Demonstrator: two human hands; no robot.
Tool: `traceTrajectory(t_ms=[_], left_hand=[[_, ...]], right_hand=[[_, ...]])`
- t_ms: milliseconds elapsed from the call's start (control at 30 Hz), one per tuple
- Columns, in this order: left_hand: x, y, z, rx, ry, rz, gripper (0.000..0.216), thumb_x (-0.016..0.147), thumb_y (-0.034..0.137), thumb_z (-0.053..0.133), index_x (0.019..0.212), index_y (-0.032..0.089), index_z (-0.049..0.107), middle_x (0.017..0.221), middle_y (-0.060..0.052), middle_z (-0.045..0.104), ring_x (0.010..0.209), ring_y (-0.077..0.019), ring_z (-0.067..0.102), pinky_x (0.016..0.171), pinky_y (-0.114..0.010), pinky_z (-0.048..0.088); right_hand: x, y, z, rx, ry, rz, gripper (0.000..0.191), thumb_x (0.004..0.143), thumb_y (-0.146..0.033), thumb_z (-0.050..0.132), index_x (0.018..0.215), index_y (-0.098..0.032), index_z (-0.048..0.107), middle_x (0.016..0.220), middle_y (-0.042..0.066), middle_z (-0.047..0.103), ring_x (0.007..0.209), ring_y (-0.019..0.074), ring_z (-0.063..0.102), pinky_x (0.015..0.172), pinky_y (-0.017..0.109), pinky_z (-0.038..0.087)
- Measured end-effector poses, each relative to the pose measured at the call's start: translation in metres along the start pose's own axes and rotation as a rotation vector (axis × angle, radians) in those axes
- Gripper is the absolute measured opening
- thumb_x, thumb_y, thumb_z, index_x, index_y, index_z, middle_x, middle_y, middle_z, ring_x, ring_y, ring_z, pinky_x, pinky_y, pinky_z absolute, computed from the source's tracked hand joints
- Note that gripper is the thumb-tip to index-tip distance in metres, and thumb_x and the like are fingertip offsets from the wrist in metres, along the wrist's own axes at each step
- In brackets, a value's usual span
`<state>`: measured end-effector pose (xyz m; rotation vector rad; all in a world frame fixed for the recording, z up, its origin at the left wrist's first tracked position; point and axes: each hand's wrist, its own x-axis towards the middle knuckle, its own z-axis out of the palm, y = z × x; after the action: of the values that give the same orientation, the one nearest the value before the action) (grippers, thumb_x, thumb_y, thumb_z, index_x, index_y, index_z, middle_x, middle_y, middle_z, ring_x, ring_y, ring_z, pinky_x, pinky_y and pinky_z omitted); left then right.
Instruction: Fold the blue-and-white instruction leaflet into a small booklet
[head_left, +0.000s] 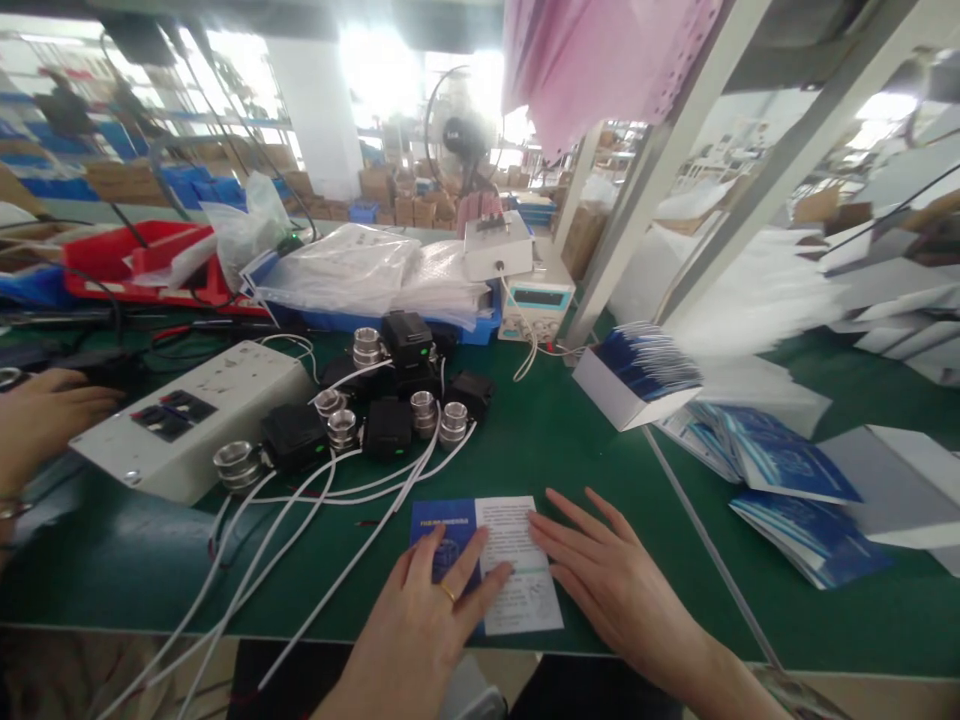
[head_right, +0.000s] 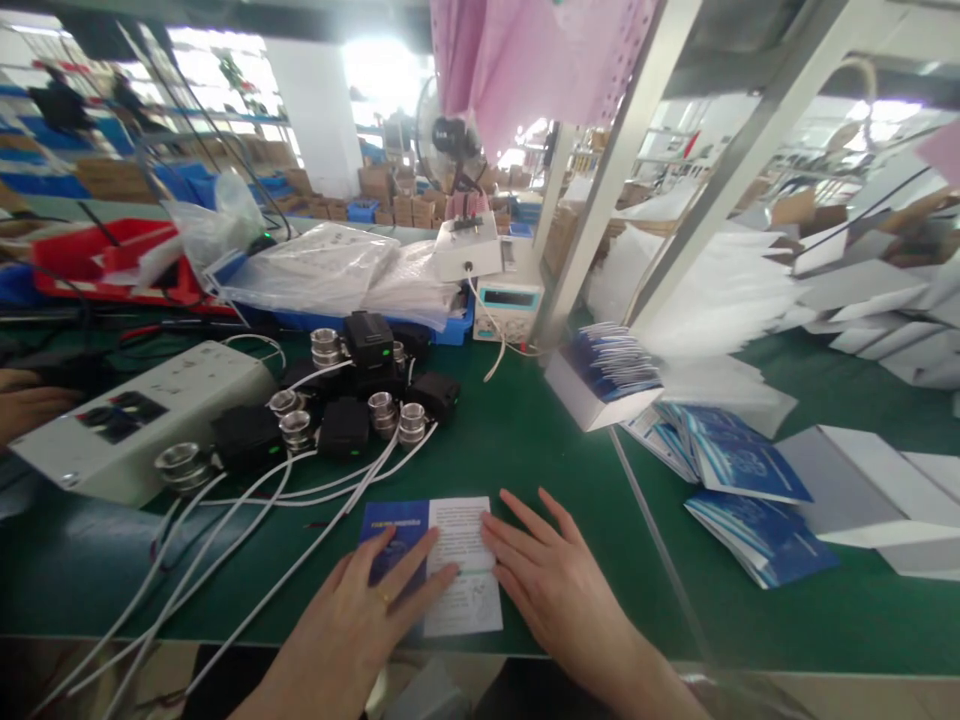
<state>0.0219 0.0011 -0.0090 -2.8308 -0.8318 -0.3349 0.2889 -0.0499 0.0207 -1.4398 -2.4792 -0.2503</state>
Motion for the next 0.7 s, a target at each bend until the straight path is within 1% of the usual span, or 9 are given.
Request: traceTrajectory(t_ms=[100, 200, 233, 300, 400, 467, 567, 633, 700], left_hand=[[0.002, -0.002, -0.009, -0.004, -0.001, 0.020, 0.054, 0.095, 0.040, 0.063, 0.148, 0.039, 0.051, 0.151, -0.003, 0.057, 0.121, -0.0342, 0.054, 0.092, -0.045, 0.051], [0.003, -0.003, -0.013, -0.004, 0.010, 0.019, 0.055, 0.094, 0.039, 0.064, 0.148, 0.038, 0.051, 0.151, -0.002, 0.057, 0.120, -0.0344, 0.054, 0.091, -0.045, 0.051], [0.003, -0.003, -0.013, -0.004, 0.011, 0.021, 0.056, 0.094, 0.039, 0.064, 0.148, 0.037, 0.051, 0.151, -0.002, 0.056, 0.120, -0.0344, 0.054, 0.090, -0.045, 0.051], [0.001, -0.002, -0.010, 0.001, -0.010, 0.024, 0.058, 0.093, 0.036, 0.065, 0.149, 0.038, 0.049, 0.154, -0.001, 0.054, 0.122, -0.0344, 0.053, 0.091, -0.044, 0.051], [-0.005, 0.000, 0.000, 0.022, -0.071, 0.009, 0.078, 0.084, 0.022, 0.072, 0.154, 0.040, 0.041, 0.161, 0.001, 0.045, 0.129, -0.0372, 0.048, 0.096, -0.047, 0.050], [-0.010, 0.001, 0.006, 0.030, -0.093, -0.007, 0.091, 0.079, 0.014, 0.073, 0.156, 0.042, 0.035, 0.165, 0.002, 0.037, 0.133, -0.0394, 0.044, 0.100, -0.050, 0.048], [-0.014, 0.003, 0.011, 0.011, -0.091, -0.003, 0.090, 0.080, 0.015, 0.072, 0.156, 0.042, 0.034, 0.168, 0.004, 0.031, 0.136, -0.0395, 0.040, 0.100, -0.049, 0.048], [-0.013, 0.003, 0.009, -0.007, -0.098, -0.010, 0.082, 0.082, 0.018, 0.073, 0.153, 0.041, 0.041, 0.165, 0.003, 0.037, 0.134, -0.0386, 0.042, 0.098, -0.048, 0.050], [-0.010, 0.003, 0.004, -0.020, -0.112, -0.013, 0.074, 0.085, 0.020, 0.073, 0.151, 0.038, 0.045, 0.159, 0.001, 0.046, 0.131, -0.0370, 0.046, 0.096, -0.047, 0.051]], right_hand=[[-0.027, -0.016, -0.004, -0.020, 0.034, -0.084, 0.039, 0.104, -0.012, 0.041, 0.135, -0.019, 0.064, 0.143, 0.002, 0.059, 0.143, 0.0228, 0.043, 0.123, 0.050, 0.034], [-0.052, -0.023, 0.003, 0.008, 0.109, -0.137, 0.038, 0.103, -0.014, 0.042, 0.129, -0.020, 0.068, 0.142, 0.000, 0.059, 0.144, 0.0226, 0.041, 0.126, 0.047, 0.025], [-0.057, -0.024, 0.006, 0.027, 0.131, -0.135, 0.038, 0.103, -0.014, 0.042, 0.129, -0.021, 0.069, 0.142, 0.000, 0.060, 0.144, 0.0230, 0.041, 0.126, 0.047, 0.025], [-0.059, -0.025, 0.010, 0.057, 0.154, -0.094, 0.038, 0.102, -0.013, 0.043, 0.129, -0.021, 0.068, 0.141, -0.001, 0.061, 0.143, 0.0224, 0.043, 0.124, 0.044, 0.030], [-0.044, -0.029, 0.009, 0.071, 0.166, 0.038, 0.039, 0.103, -0.015, 0.043, 0.137, -0.017, 0.062, 0.145, 0.004, 0.057, 0.141, 0.0207, 0.045, 0.117, 0.037, 0.042], [-0.028, -0.034, 0.006, 0.064, 0.152, 0.119, 0.043, 0.103, -0.015, 0.044, 0.145, -0.014, 0.054, 0.150, 0.008, 0.051, 0.143, 0.0226, 0.042, 0.114, 0.039, 0.047], [-0.003, -0.044, 0.006, 0.040, 0.121, 0.117, 0.051, 0.099, -0.012, 0.046, 0.150, -0.012, 0.047, 0.155, 0.009, 0.045, 0.148, 0.0268, 0.034, 0.118, 0.049, 0.040], [0.009, -0.051, 0.010, 0.038, 0.077, 0.053, 0.055, 0.095, -0.012, 0.049, 0.150, -0.010, 0.047, 0.156, 0.008, 0.043, 0.149, 0.0276, 0.032, 0.122, 0.052, 0.034], [0.015, -0.056, 0.015, 0.044, 0.040, 0.013, 0.058, 0.092, -0.013, 0.051, 0.150, -0.008, 0.046, 0.155, 0.008, 0.044, 0.148, 0.0263, 0.035, 0.125, 0.051, 0.029]])
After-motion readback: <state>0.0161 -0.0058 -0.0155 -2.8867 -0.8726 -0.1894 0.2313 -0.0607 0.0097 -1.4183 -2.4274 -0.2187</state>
